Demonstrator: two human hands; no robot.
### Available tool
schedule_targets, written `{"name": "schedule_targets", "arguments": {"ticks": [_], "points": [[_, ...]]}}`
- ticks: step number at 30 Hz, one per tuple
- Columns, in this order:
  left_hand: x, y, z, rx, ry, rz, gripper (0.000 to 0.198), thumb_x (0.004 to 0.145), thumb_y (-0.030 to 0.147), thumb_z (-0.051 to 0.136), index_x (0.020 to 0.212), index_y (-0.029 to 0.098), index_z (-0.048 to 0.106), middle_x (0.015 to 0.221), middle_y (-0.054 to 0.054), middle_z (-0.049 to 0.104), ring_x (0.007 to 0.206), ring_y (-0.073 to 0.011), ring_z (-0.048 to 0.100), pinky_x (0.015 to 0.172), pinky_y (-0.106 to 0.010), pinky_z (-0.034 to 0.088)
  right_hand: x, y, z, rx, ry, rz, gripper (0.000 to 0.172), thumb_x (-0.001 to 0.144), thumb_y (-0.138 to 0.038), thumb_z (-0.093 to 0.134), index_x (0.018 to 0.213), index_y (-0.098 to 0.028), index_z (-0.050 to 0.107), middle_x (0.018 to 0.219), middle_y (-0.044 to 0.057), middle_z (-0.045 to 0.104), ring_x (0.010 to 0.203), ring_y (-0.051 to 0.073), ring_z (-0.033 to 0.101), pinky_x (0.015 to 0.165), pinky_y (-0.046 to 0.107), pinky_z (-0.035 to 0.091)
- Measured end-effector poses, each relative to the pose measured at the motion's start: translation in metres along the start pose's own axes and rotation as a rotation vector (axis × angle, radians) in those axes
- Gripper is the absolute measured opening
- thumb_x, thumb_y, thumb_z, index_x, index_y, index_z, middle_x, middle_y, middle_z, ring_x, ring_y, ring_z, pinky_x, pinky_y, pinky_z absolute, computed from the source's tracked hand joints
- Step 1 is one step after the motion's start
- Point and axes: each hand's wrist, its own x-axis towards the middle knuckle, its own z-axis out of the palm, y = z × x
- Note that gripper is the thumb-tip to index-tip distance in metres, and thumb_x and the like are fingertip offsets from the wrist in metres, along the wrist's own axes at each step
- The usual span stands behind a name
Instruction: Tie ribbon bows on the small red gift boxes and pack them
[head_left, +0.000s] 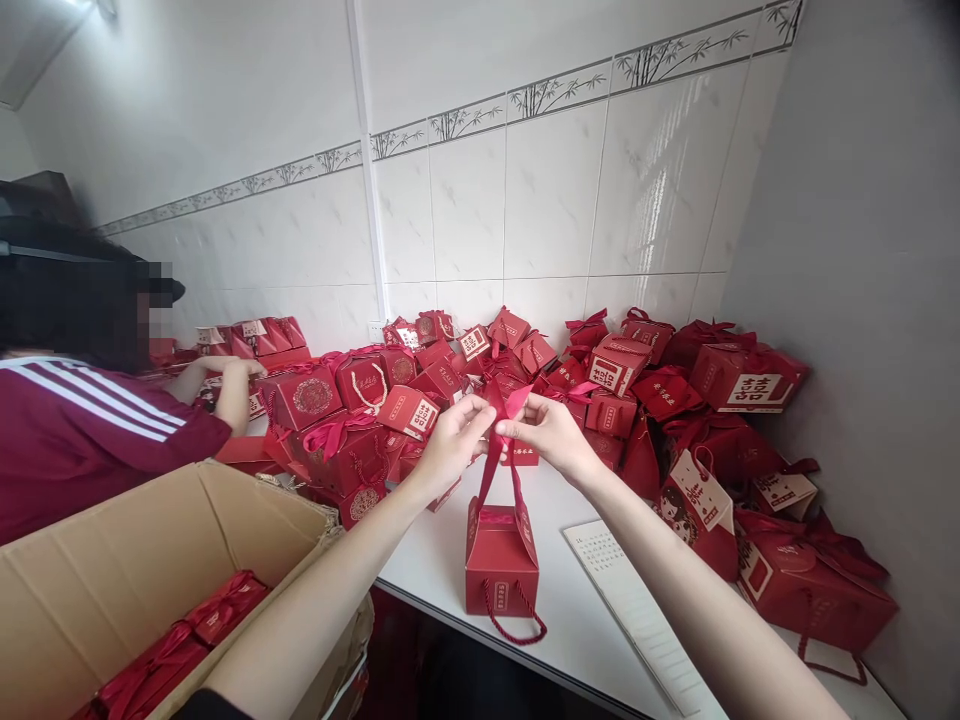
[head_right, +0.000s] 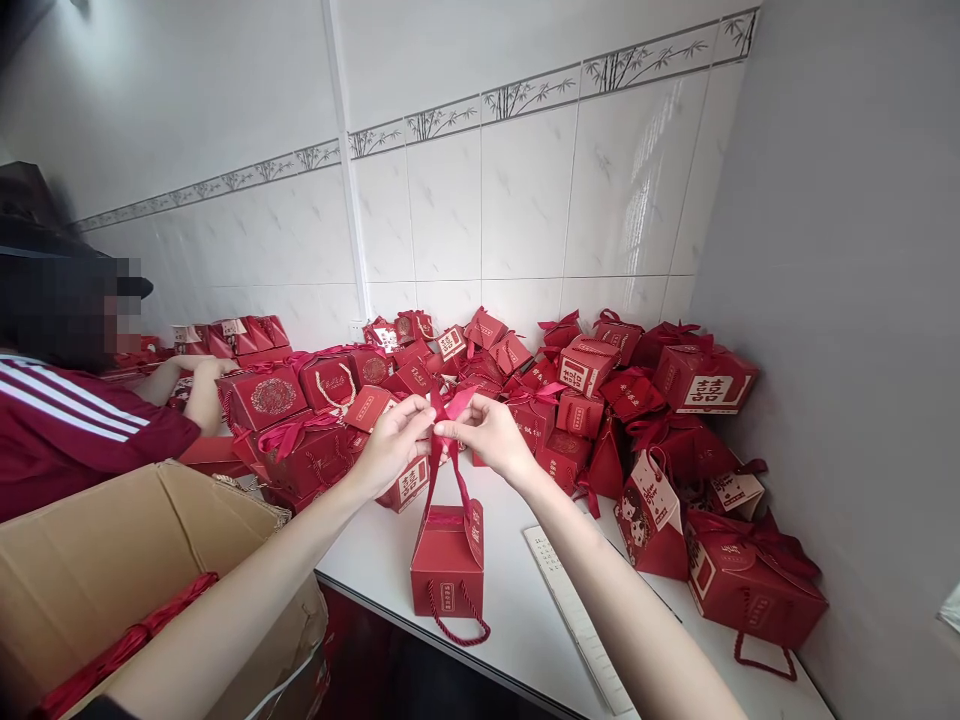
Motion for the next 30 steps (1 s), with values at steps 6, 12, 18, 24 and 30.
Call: {"name": "schedule_targets", "arguments": {"ticks": [6,12,18,24,30], "points": [[0.000,0.001,0.002,-0.067,0.011,-0.013,0.031,0.072,0.044,0.065,0.073,0.018,0.049,0.062,0.004,0.052,0.055,-0.0090,0.054,0.051,-0.022,0.047,0.001,-0.004,0.001,0.028,0.136,-0.009,0.035,0.056,-0.044,0.079,0.058,-0.017,0.056,0.056,-0.004,0.057,0.052,0.009,0.049,0.054,0.024,0.039],[0.003,-0.003,-0.002,-0.077,0.079,-0.069,0.029,0.072,0.043,0.065,0.076,0.018,0.050,0.059,0.003,0.054,0.051,-0.0097,0.057,0.049,-0.020,0.045,-0.005,-0.004,0.002,-0.157,0.196,-0.125,0.031,0.064,-0.045,0.073,0.059,-0.018,0.058,0.055,-0.003,0.057,0.053,0.011,0.049,0.053,0.025,0.040],[0.002,-0.003,-0.005,-0.088,0.117,-0.073,0.030,0.070,0.042,0.068,0.076,0.017,0.053,0.064,0.002,0.059,0.059,-0.0108,0.060,0.056,-0.022,0.048,-0.023,0.000,0.000,-0.435,0.114,-0.408,0.011,0.078,-0.032,0.066,0.080,-0.023,0.070,0.078,0.002,0.063,0.076,0.017,0.057,0.073,0.032,0.046],[0.002,-0.005,-0.006,-0.115,0.103,-0.065,0.024,0.073,0.038,0.065,0.076,0.017,0.054,0.072,-0.002,0.067,0.062,-0.0116,0.063,0.062,-0.024,0.051,-0.037,0.008,0.000,-0.743,0.057,-0.565,0.012,0.081,-0.026,0.062,0.088,-0.026,0.072,0.093,0.006,0.060,0.090,0.021,0.055,0.079,0.039,0.046],[0.003,-0.006,-0.007,-0.113,0.060,-0.035,0.018,0.077,0.034,0.060,0.078,0.017,0.055,0.072,-0.003,0.068,0.065,-0.0129,0.065,0.065,-0.024,0.052,-0.040,0.012,0.002,-0.812,0.073,-0.541,0.015,0.085,-0.030,0.056,0.088,-0.023,0.069,0.101,0.009,0.056,0.100,0.023,0.054,0.085,0.042,0.045]]}}
